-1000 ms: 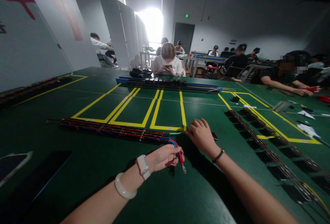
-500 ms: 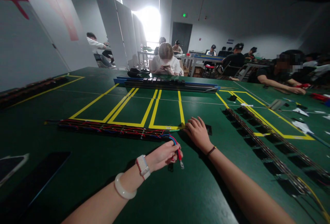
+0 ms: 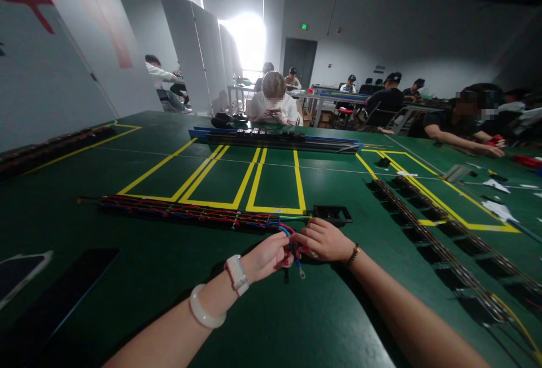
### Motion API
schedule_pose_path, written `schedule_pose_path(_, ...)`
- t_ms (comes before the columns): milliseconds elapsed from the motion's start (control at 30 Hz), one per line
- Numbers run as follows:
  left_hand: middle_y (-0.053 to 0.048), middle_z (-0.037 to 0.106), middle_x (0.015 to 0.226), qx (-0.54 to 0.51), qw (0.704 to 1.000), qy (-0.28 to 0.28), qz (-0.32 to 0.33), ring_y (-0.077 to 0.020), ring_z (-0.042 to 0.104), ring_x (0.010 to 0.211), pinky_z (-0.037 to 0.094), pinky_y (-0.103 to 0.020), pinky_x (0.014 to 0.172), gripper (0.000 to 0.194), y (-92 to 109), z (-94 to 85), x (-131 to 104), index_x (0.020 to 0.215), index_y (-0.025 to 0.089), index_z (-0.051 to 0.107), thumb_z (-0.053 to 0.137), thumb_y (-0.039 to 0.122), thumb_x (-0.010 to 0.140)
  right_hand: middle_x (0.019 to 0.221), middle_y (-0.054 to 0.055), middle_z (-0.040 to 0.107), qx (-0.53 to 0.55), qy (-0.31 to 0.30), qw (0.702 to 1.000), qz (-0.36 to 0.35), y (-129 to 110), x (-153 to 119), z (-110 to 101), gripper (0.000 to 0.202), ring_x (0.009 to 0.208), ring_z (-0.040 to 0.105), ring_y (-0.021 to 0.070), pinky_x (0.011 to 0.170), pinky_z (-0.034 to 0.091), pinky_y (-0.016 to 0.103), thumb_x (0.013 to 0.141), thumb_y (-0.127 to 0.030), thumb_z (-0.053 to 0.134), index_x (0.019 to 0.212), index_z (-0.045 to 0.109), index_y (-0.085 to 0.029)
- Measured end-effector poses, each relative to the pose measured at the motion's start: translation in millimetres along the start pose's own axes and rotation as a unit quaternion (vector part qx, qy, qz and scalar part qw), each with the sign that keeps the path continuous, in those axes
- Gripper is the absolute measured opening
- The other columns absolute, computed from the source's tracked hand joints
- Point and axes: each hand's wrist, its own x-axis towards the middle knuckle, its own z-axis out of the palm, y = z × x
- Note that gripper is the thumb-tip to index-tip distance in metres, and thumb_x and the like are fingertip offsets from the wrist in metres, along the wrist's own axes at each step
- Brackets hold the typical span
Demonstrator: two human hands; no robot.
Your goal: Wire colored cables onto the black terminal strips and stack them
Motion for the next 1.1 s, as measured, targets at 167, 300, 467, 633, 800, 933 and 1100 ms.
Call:
schedule_pose_path(167, -0.007, 0.062, 0.074, 0.006, 1.0, -0.017, 0.004, -0.0062, 0.052, 0.05, 0.033, -0.018, 0.047, 0.01, -1, -0.3, -1, 0.092, 0.015, 0.045, 0.039, 0.023, 0.093, 0.085, 0.007, 0.065, 0.06, 0.09, 0.985, 0.138, -5, 11, 2, 0.03, 0.075, 0.057, 0.016, 0.076, 0.042, 0.032, 0.096, -0.029, 0.032, 0.102, 0.059, -0.018)
schedule_pose_path(300, -0.007, 0.063, 0.074, 0.006, 1.0, -0.02, 0.0, -0.0058, 0.052, 0.05, 0.033, -0.017, 0.048, 0.01, -1, 0.1, -1, 0.087, 0.015, 0.046, 0.045, 0.024, 0.091, 0.077, 0.006, 0.064, 0.064, 0.086, 0.948, 0.301, -10, 45, -8, 0.04, 0.071, 0.057, 0.0161, 0.066, 0.041, 0.027, 0.099, -0.033, 0.022, 0.085, 0.056, -0.017)
schedule_pose_path(467, -0.002, 0.06, 0.066, 0.012, 1.0, -0.008, 0.011, -0.0064, 0.049, 0.046, 0.034, -0.019, 0.048, 0.006, -5, -1.9, 4, 0.085, 0.014, 0.053, 0.049, 0.018, 0.086, 0.068, 0.006, 0.064, -0.03, -0.029, 0.942, 0.332, -19, 106, -19, 0.034, 0.062, 0.06, 0.018, 0.058, 0.035, 0.025, 0.099, -0.036, 0.027, 0.089, 0.054, -0.017)
schedule_pose_path(633, -0.002, 0.058, 0.063, -0.007, 1.0, 0.01, 0.022, -0.0083, 0.05, 0.05, 0.036, -0.021, 0.051, 0.008, -9, -4.2, 8, 0.082, 0.012, 0.058, 0.05, 0.015, 0.082, 0.076, 0.011, 0.067, -0.061, -0.094, 0.955, 0.275, -29, 143, -13, 0.023, 0.068, 0.064, 0.021, 0.062, 0.038, 0.029, 0.096, -0.021, 0.033, 0.089, 0.054, -0.015)
schedule_pose_path(800, -0.002, 0.059, 0.063, 0.019, 1.0, 0.007, 0.019, -0.0076, 0.049, 0.048, 0.034, -0.021, 0.05, 0.008, -6, -0.7, 3, 0.085, 0.012, 0.057, 0.05, 0.014, 0.083, 0.075, 0.007, 0.067, -0.042, -0.056, 0.965, 0.254, -27, 128, -14, 0.028, 0.065, 0.061, 0.0184, 0.062, 0.037, 0.028, 0.098, -0.029, 0.032, 0.089, 0.055, -0.017)
schedule_pose_path(933, -0.007, 0.064, 0.072, 0.016, 1.0, -0.009, 0.018, -0.0078, 0.052, 0.05, 0.034, -0.021, 0.051, 0.01, -4, -0.2, 0, 0.088, 0.013, 0.051, 0.048, 0.023, 0.089, 0.081, 0.006, 0.066, -0.013, 0.016, 0.981, 0.195, -13, 82, -17, 0.028, 0.075, 0.058, 0.0165, 0.073, 0.038, 0.028, 0.097, -0.035, 0.036, 0.096, 0.058, -0.018)
schedule_pose_path(1100, -0.01, 0.066, 0.077, 0.015, 1.0, -0.02, 0.009, -0.0089, 0.057, 0.054, 0.038, -0.021, 0.054, 0.016, -6, -4.9, 2, 0.09, 0.013, 0.049, 0.047, 0.029, 0.09, 0.092, 0.008, 0.065, -0.099, 0.07, 0.978, 0.172, 7, 23, -3, 0.025, 0.086, 0.055, 0.0193, 0.087, 0.037, 0.035, 0.093, -0.028, 0.044, 0.109, 0.06, -0.017)
